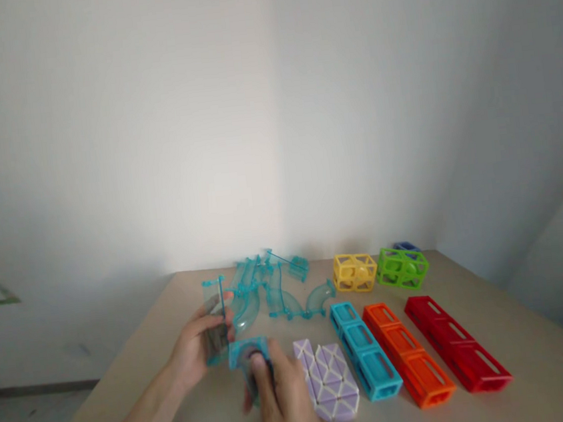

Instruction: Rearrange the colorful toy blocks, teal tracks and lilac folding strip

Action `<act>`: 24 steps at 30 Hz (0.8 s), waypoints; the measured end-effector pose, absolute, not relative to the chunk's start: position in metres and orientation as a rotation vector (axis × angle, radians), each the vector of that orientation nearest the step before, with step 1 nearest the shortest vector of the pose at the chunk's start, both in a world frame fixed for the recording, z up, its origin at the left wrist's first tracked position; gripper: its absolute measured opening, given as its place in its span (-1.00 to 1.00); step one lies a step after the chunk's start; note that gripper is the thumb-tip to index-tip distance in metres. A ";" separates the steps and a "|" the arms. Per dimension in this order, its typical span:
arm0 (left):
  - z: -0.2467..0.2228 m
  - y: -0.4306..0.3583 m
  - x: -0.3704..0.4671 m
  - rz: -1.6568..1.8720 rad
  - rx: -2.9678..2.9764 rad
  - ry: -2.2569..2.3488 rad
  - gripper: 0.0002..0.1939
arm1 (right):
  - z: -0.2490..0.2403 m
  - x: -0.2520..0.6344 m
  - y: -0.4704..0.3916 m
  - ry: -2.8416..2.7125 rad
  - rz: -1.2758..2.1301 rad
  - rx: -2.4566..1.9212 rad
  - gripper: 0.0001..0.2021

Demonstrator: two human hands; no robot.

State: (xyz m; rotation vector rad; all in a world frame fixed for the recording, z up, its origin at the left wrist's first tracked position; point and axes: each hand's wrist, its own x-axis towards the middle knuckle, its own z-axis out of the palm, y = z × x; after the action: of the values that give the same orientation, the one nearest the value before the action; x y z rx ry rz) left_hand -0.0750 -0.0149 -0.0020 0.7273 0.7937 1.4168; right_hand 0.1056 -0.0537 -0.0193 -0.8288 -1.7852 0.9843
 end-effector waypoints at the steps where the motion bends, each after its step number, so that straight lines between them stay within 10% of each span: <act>1: -0.001 -0.017 -0.072 1.383 0.737 0.783 -0.60 | -0.021 0.103 -0.053 -1.660 1.063 -0.860 -0.70; 15: -0.014 -0.030 -0.042 1.195 0.775 0.866 -0.30 | -0.025 0.086 -0.043 -1.038 1.660 -1.014 -0.40; 24: -0.008 -0.033 -0.036 1.126 0.781 0.898 -0.55 | -0.030 0.087 -0.040 -0.922 1.816 -0.952 -0.39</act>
State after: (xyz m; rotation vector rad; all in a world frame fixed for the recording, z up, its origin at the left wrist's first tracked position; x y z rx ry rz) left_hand -0.0362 -0.0334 -0.0081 0.7811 0.8980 1.1260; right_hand 0.0866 -0.0396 -0.0299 -0.9517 -0.9222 1.8158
